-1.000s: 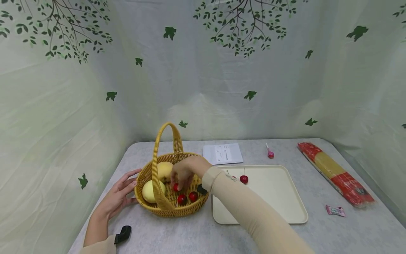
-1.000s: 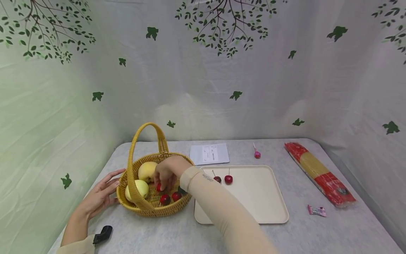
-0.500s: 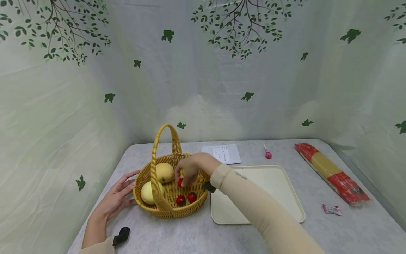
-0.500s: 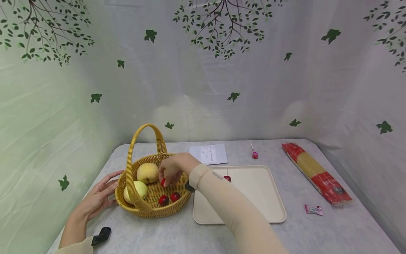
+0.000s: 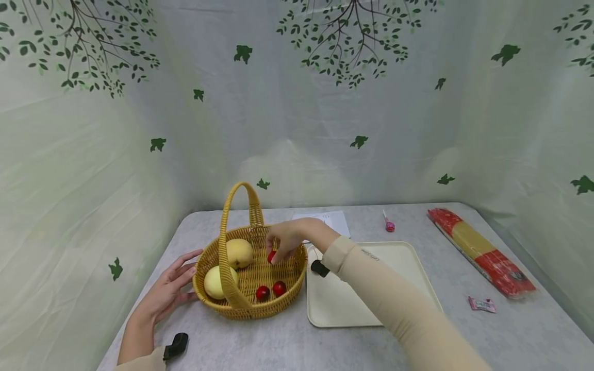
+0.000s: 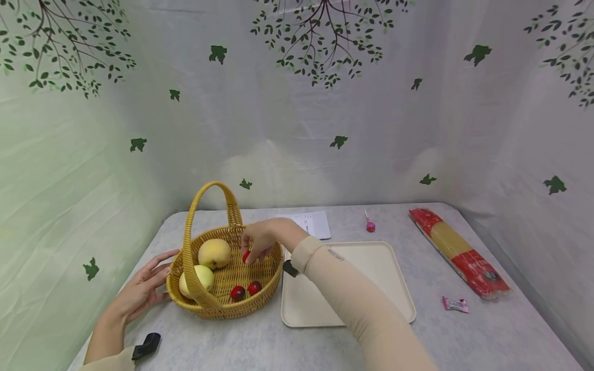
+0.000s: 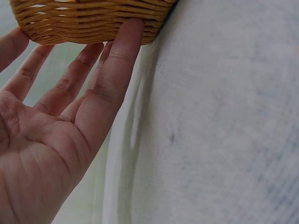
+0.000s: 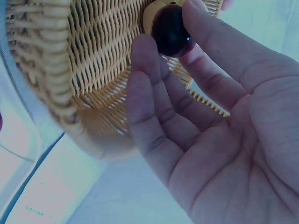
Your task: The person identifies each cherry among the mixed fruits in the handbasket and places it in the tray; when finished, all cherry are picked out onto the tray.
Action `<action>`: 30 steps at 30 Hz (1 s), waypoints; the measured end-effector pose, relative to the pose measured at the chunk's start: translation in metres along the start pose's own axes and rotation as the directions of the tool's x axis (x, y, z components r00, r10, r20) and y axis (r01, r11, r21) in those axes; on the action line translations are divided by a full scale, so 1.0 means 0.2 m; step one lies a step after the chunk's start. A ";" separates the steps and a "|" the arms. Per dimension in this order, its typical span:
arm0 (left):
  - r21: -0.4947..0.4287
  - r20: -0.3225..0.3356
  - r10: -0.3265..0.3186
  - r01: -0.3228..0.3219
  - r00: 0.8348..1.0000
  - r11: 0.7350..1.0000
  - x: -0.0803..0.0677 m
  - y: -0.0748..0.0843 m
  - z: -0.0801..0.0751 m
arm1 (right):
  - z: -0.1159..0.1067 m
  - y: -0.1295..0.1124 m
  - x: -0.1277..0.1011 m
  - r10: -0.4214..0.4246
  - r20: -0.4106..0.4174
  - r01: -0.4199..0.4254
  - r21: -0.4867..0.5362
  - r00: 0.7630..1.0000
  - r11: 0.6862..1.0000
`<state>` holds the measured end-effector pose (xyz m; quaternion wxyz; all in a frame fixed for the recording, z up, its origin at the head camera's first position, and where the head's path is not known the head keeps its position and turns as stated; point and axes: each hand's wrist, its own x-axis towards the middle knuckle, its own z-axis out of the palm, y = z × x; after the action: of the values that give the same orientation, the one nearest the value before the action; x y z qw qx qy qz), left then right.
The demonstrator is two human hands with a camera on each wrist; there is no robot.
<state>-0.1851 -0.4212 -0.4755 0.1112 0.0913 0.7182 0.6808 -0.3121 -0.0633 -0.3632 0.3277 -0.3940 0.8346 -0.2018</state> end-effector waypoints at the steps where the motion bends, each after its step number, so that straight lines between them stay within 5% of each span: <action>1: -0.001 0.002 0.001 -0.001 1.000 1.000 0.00 0.00 0.00 | 0.00 0.01 0.00 -0.006 -0.010 0.006 -0.005 1.000 1.000; 9: -0.006 0.007 0.007 -0.007 1.000 1.000 0.00 -0.01 0.00 | -0.02 0.11 -0.05 -0.078 -0.148 0.059 -0.128 0.986 0.990; 21: -0.021 0.024 0.029 -0.029 0.999 0.999 0.01 -0.01 -0.02 | -0.06 0.25 -0.21 -0.128 -0.186 0.120 -0.050 0.974 0.991; 30: -0.026 0.037 0.036 -0.035 0.999 0.999 0.01 -0.01 -0.01 | -0.04 0.37 -0.37 -0.073 -0.275 0.070 -0.020 0.959 0.997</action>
<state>-0.1882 -0.4234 -0.4771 0.1135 0.1154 0.7056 0.6899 -0.3227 0.0404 -0.3733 0.1991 -0.3936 0.8584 -0.2620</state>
